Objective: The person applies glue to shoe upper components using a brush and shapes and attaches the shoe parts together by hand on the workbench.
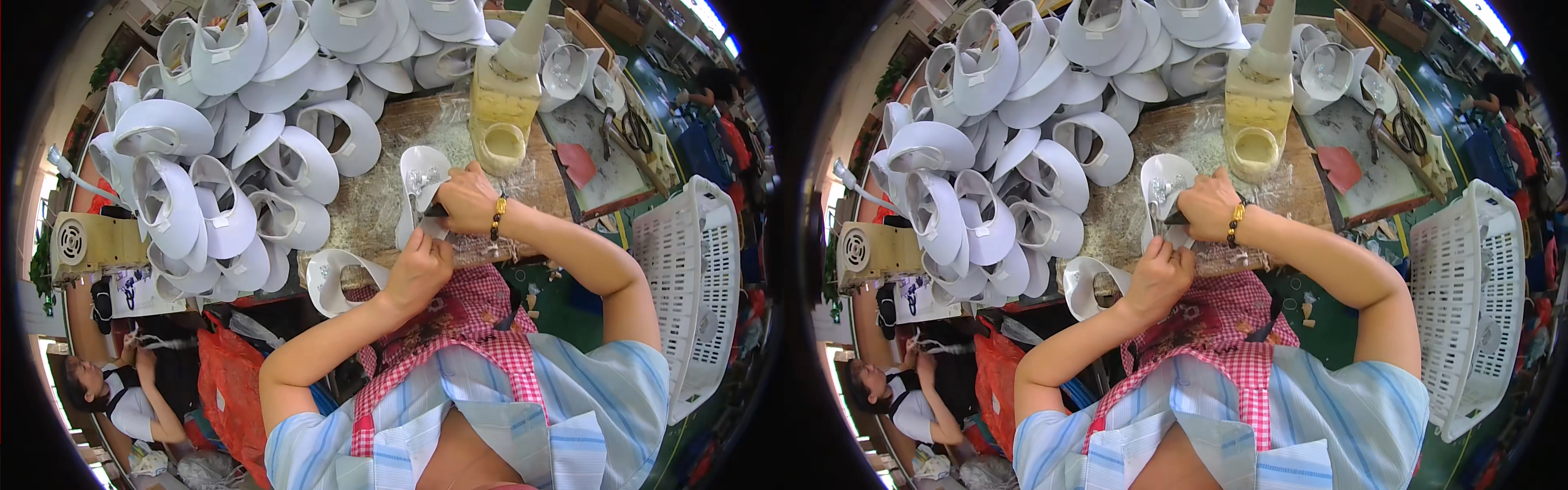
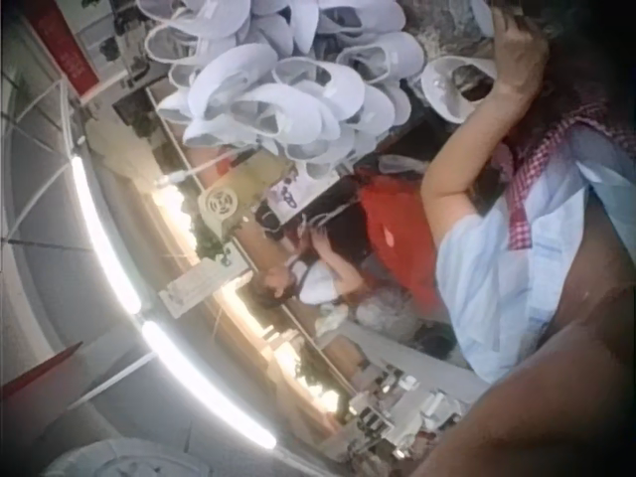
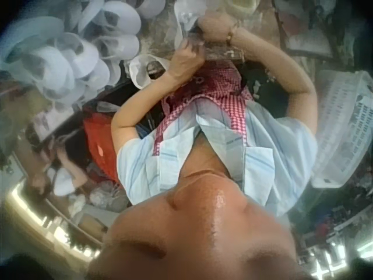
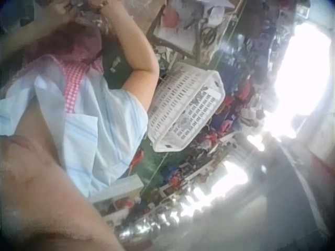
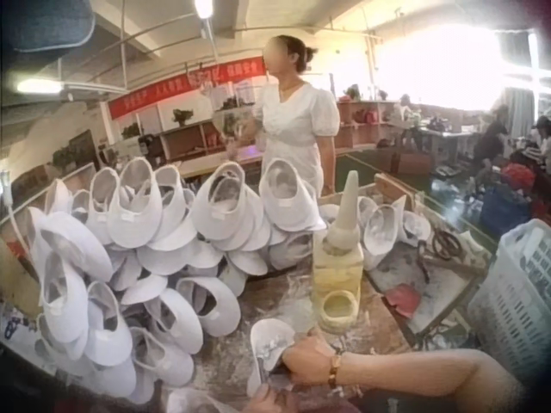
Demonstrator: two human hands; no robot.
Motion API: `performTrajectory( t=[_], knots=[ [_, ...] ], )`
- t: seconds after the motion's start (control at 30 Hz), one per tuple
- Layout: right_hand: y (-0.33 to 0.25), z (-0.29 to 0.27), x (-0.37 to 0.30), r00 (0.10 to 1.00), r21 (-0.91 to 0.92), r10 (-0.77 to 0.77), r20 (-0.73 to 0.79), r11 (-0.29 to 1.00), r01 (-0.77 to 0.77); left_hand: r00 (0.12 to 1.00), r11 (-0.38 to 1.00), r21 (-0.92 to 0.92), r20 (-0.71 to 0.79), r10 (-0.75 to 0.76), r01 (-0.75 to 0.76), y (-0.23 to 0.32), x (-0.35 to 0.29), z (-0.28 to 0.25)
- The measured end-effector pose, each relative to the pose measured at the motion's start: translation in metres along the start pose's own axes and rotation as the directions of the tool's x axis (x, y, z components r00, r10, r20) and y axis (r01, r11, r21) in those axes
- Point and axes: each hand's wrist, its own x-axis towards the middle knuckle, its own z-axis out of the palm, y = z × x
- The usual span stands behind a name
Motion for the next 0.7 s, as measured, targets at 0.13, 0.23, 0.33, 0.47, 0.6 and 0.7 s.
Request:
performTrajectory(
  t=[0.13, 0.23, 0.33, 0.47, 0.6, 0.7],
  knots=[
    [-0.001, -0.001, 0.0, 1.0, -0.028, -0.017, 0.002, 0.999, 0.017, 1.0, 1.0, -0.005, 0.014, 0.02, -0.02, 0.0, -0.001, 0.003],
    [-0.007, -0.001, -0.003, 0.999, 0.077, 0.017, -0.032, 0.997, -0.014, 1.0, 1.0, 0.001, 0.028, 0.008, -0.008, 0.006, -0.004, 0.0],
    [-0.01, -0.001, -0.001, 0.999, 0.045, 0.038, -0.001, 0.998, -0.038, 0.998, 1.0, -0.024, 0.058, 0.0, 0.001, 0.004, -0.002, -0.003],
    [-0.004, 0.006, 0.003, 0.999, 0.033, 0.042, -0.008, 0.999, -0.041, 0.996, 0.999, 0.007, 0.079, 0.031, -0.032, 0.004, -0.001, -0.003],
    [-0.006, -0.001, 0.002, 0.998, 0.122, 0.062, -0.004, 0.991, -0.061, 0.999, 1.0, -0.029, 0.043, -0.004, 0.006, 0.004, -0.003, 0.0],
    [-0.007, 0.002, 0.003, 0.998, 0.065, 0.057, -0.018, 0.996, -0.056, 0.999, 1.0, -0.017, 0.035, 0.007, -0.006, 0.001, -0.001, 0.002]
  ],
)
